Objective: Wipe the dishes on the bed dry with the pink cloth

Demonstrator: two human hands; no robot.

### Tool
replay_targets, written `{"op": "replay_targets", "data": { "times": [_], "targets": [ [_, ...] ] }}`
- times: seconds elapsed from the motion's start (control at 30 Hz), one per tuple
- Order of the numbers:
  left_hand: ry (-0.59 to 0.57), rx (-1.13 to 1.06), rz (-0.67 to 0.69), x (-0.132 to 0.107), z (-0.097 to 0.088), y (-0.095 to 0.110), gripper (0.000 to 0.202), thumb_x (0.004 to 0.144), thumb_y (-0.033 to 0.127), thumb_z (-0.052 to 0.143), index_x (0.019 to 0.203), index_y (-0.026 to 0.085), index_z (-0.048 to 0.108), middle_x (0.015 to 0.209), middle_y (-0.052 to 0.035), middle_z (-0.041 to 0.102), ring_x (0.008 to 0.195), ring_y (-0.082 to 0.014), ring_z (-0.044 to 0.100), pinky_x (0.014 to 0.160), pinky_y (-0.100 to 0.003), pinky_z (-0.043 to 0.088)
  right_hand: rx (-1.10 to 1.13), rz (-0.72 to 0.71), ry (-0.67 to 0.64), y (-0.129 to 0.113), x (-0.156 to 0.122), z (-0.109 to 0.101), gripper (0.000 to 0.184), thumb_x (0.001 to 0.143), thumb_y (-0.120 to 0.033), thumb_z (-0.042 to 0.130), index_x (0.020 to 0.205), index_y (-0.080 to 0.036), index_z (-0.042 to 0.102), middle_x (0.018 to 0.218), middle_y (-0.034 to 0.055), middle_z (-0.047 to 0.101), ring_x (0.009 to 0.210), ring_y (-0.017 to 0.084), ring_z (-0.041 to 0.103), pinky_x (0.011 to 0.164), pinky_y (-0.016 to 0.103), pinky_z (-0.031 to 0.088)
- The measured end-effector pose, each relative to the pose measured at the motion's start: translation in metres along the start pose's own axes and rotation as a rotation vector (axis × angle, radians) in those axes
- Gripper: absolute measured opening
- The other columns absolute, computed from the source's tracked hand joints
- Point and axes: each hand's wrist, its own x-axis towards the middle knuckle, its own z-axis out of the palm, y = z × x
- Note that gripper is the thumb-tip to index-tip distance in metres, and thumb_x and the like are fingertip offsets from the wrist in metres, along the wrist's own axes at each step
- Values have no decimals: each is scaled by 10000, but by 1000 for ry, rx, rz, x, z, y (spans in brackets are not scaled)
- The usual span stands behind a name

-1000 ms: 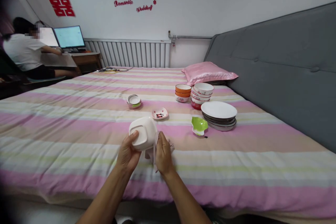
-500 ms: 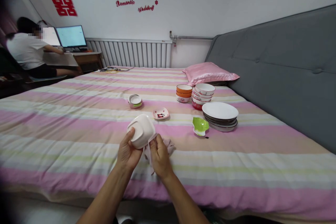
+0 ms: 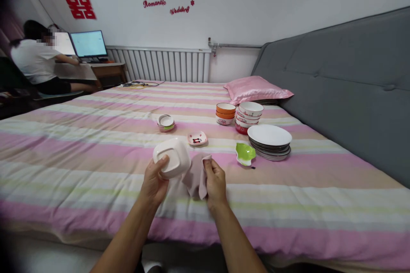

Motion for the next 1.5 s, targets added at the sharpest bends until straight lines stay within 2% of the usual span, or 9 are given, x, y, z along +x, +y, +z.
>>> {"op": "replay_targets", "data": {
  "times": [0.13,0.37,0.47,0.6,0.8,1.07,1.2,1.33,1.5],
  "targets": [
    [-100,310,122,-5,-1,2,501,536,236,811,992,122,636,867,-47,685,769,-166,620,655,-244,496,70,-82,32,-10,9,-8,302,656,-439,741,815,-194,668,687,-35,630,617,81,549,553,167,425],
    [-431,744,-17,-9,-3,-1,469,542,213,783,986,119,662,885,-68,687,783,-195,614,677,-268,492,-51,-222,4,-27,14,-16,266,676,-437,725,751,-190,661,667,-30,625,584,72,551,550,168,446],
    [-446,840,-30,-7,-4,-9,407,542,193,758,927,107,659,833,-56,674,730,-172,595,637,-248,476,-288,-278,-157,-28,6,-12,255,771,-418,642,687,-178,652,565,-33,574,524,86,535,505,185,438],
    [-401,813,-21,-6,-3,-17,308,556,200,721,835,115,622,755,-29,658,649,-144,576,576,-222,451,-654,-544,-409,-19,-5,-2,222,865,-316,535,977,-211,695,951,56,694,961,206,623,862,349,489],
    [-310,1057,209,-4,-5,-19,219,559,152,643,778,143,633,720,-27,671,678,-178,605,608,-246,468,-915,-826,-445,-3,-11,2,302,884,-190,485,1141,-229,639,1145,75,658,1117,202,579,993,402,432],
    [-270,1008,263,-7,-2,-18,247,599,229,673,826,143,628,743,-18,676,671,-163,613,584,-226,463,-860,-741,-286,0,-7,-2,280,889,-235,470,1094,-192,656,1136,77,662,1089,212,593,949,348,450],
    [-227,953,259,-6,-2,-14,368,580,254,717,922,140,640,830,-34,693,741,-179,633,633,-243,489,-871,-585,-200,-1,-5,-3,291,904,-322,439,960,-169,679,870,49,697,787,183,642,693,263,481],
    [-177,963,267,-6,-3,-13,405,578,287,731,944,134,644,847,-50,698,743,-188,638,652,-264,498,-914,-516,-151,-1,-4,-6,358,897,-388,422,747,-146,641,553,-20,516,515,110,463,504,209,352],
    [-161,991,284,-8,-2,-13,393,583,320,733,917,137,637,826,-47,693,729,-189,636,638,-265,496,-892,-479,-115,0,-4,-6,380,884,-425,434,673,-149,589,513,-42,409,498,96,383,489,205,306]
  ]
}}
